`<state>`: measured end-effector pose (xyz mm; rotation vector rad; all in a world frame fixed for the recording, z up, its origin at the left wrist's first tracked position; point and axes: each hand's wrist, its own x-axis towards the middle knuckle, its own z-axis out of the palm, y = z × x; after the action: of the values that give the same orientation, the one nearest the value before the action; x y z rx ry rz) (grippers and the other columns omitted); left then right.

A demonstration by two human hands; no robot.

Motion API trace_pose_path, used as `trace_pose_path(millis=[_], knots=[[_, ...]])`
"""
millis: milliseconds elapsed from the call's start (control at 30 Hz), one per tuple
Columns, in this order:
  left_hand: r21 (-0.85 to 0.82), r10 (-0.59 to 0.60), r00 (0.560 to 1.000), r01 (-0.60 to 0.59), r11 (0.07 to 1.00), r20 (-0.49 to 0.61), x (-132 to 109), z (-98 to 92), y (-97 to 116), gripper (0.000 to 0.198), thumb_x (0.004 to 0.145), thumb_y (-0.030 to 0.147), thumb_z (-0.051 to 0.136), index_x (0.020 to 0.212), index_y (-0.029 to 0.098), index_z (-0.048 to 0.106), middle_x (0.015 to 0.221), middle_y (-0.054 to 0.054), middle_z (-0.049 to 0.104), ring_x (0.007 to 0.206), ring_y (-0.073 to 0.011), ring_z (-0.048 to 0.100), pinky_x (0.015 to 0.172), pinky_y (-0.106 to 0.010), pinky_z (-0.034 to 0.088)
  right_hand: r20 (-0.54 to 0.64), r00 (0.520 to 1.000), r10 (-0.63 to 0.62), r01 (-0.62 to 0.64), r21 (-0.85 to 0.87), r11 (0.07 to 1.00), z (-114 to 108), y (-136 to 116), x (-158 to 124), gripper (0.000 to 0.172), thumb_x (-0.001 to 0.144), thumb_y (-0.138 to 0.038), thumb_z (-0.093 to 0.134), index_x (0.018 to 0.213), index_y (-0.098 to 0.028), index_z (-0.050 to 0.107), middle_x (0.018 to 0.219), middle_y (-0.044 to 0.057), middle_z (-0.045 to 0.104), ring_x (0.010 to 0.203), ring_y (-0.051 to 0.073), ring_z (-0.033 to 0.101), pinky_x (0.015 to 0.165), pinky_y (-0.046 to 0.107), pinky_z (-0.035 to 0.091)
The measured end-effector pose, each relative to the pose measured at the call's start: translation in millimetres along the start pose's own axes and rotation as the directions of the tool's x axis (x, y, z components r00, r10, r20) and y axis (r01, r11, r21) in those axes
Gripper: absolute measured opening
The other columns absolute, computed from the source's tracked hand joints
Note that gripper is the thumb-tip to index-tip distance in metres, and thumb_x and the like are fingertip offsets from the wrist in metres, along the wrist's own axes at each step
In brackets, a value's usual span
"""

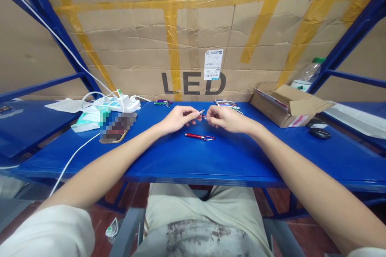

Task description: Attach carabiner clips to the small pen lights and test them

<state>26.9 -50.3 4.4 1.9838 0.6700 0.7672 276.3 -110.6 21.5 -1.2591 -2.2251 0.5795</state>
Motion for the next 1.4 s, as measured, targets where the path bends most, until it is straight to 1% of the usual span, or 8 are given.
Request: trace_pose_path(millis=[133,267,333,467,733,1033,1233,1400], knots=[[-0.09,-0.064,0.998,0.064,0.994,0.001,0.0,1.5,1.6,0.065,0.083,0.077,0.081,0.103,0.016,0.085,0.096,-0.012,0.083,0.081,-0.02,0.072,0.068,-0.029,0.053,-0.004,0.999,-0.041,0.041,0.173,0.984,4.1,-4.1,2.3,0.01,0.093,-0.033,0.065,0.094,-0.023,0.062,0.082,0.0,0.069,0.074,0.019,0.064,0.071,0.031,0.05],[-0.103,-0.075,0.996,0.071,0.992,-0.038,-0.2,1.6,2.1,0.065,0.079,0.077,0.084,0.102,0.016,0.087,0.091,-0.011,0.082,0.084,-0.0206,0.071,0.07,-0.03,0.053,-0.043,0.997,-0.06,0.067,0.198,0.978,7.1,-2.7,4.3,0.015,0.093,-0.037,0.068,0.096,-0.024,0.061,0.084,0.001,0.07,0.076,0.02,0.066,0.073,0.033,0.051],[-0.112,-0.064,0.996,0.058,0.992,-0.057,-0.5,1.8,2.7,0.063,0.08,0.076,0.084,0.103,0.017,0.087,0.094,-0.011,0.082,0.087,-0.0215,0.072,0.071,-0.031,0.053,-0.087,0.994,-0.072,0.086,0.165,0.983,8.0,-1.7,4.2,0.018,0.094,-0.039,0.069,0.101,-0.024,0.061,0.088,0.002,0.073,0.079,0.021,0.068,0.075,0.033,0.052],[-0.129,-0.044,0.996,0.033,0.991,-0.08,-1.0,1.9,4.0,0.058,0.084,0.073,0.083,0.104,0.018,0.088,0.098,-0.011,0.083,0.091,-0.0222,0.073,0.075,-0.032,0.055,-0.134,0.984,-0.122,0.125,0.016,0.992,8.0,-3.9,2.1,0.02,0.101,-0.04,0.066,0.113,-0.024,0.067,0.097,0.005,0.079,0.085,0.024,0.071,0.08,0.035,0.05],[-0.193,-0.072,0.993,0.052,0.98,-0.094,-1.0,2.4,6.0,0.06,0.079,0.074,0.086,0.101,0.018,0.088,0.105,-0.012,0.083,0.093,-0.0219,0.071,0.075,-0.031,0.054,-0.173,0.964,-0.202,0.168,-0.191,0.967,7.9,-6.1,4.2,0.015,0.101,-0.032,0.065,0.106,-0.022,0.074,0.096,0.008,0.079,0.084,0.023,0.07,0.079,0.033,0.047],[-0.196,-0.071,0.994,0.055,0.979,-0.078,-3.0,2.2,9.2,0.061,0.081,0.073,0.085,0.107,0.017,0.088,0.109,-0.013,0.083,0.097,-0.022,0.071,0.08,-0.031,0.054,-0.214,0.949,-0.232,0.18,-0.238,0.955,8.3,-0.2,6.8,0.014,0.098,-0.028,0.066,0.1,-0.02,0.078,0.089,0.006,0.079,0.078,0.021,0.068,0.074,0.031,0.046],[-0.168,-0.059,0.997,0.049,0.985,-0.057,-2.6,0.6,9.6,0.062,0.083,0.073,0.084,0.111,0.018,0.087,0.109,-0.013,0.083,0.099,-0.0235,0.072,0.083,-0.033,0.055,-0.242,0.955,-0.172,0.142,-0.138,0.98,5.8,-1.4,6.8,0.018,0.096,-0.033,0.07,0.1,-0.02,0.082,0.089,0.005,0.081,0.077,0.021,0.072,0.072,0.031,0.048],[-0.153,-0.026,0.999,0.02,0.988,-0.039,-2.8,0.2,8.8,0.061,0.085,0.072,0.083,0.112,0.018,0.087,0.109,-0.012,0.082,0.101,-0.0244,0.071,0.085,-0.034,0.056,-0.281,0.948,-0.15,0.126,-0.102,0.987,7.6,-0.1,7.3,0.018,0.093,-0.031,0.072,0.1,-0.02,0.084,0.088,0.005,0.082,0.077,0.021,0.074,0.072,0.031,0.051]])
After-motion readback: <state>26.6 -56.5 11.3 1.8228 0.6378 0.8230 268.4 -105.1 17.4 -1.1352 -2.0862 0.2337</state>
